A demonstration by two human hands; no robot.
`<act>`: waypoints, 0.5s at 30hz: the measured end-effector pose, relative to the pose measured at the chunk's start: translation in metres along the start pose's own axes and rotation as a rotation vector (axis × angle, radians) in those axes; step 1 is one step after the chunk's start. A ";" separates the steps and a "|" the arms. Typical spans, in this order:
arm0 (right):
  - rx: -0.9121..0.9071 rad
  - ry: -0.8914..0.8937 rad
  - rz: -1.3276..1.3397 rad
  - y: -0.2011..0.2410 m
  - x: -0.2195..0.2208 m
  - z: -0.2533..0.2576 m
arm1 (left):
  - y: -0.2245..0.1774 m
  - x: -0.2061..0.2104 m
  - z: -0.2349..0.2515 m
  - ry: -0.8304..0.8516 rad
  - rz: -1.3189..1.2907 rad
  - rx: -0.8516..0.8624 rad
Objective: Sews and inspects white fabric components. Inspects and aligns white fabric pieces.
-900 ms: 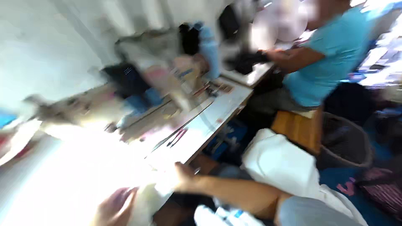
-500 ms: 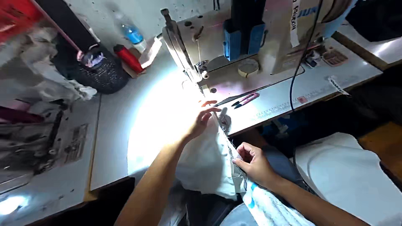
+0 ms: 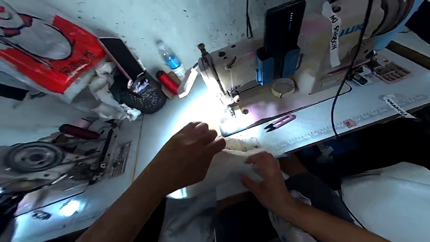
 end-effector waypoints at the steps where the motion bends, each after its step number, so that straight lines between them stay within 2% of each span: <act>1: -0.014 0.010 0.023 0.011 0.005 0.009 | -0.003 -0.018 -0.009 -0.010 0.053 0.008; 3: -0.043 0.009 0.040 0.027 0.012 0.025 | -0.007 -0.050 -0.025 -0.035 0.148 -0.015; 6: -0.132 0.082 -0.062 0.038 0.015 0.038 | -0.006 -0.085 -0.051 -0.089 0.295 -0.154; 10: -0.136 0.217 -0.074 0.038 -0.003 0.037 | 0.004 -0.114 -0.090 -0.031 0.364 -0.371; 13: -0.330 0.142 -0.043 0.054 -0.018 0.017 | 0.005 -0.123 -0.118 -0.032 0.318 -0.409; 15: -0.381 0.124 -0.006 0.057 -0.022 0.004 | -0.002 -0.134 -0.119 -0.058 0.278 -0.381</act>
Point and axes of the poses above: each hand's wrist, its own z-axis towards the middle knuckle, its own x-axis out of the palm, y = z × x, the point moved 7 cm from there along z, towards the middle knuckle, and after that the axes turned 15 degrees about z, right-handed, at the moved point
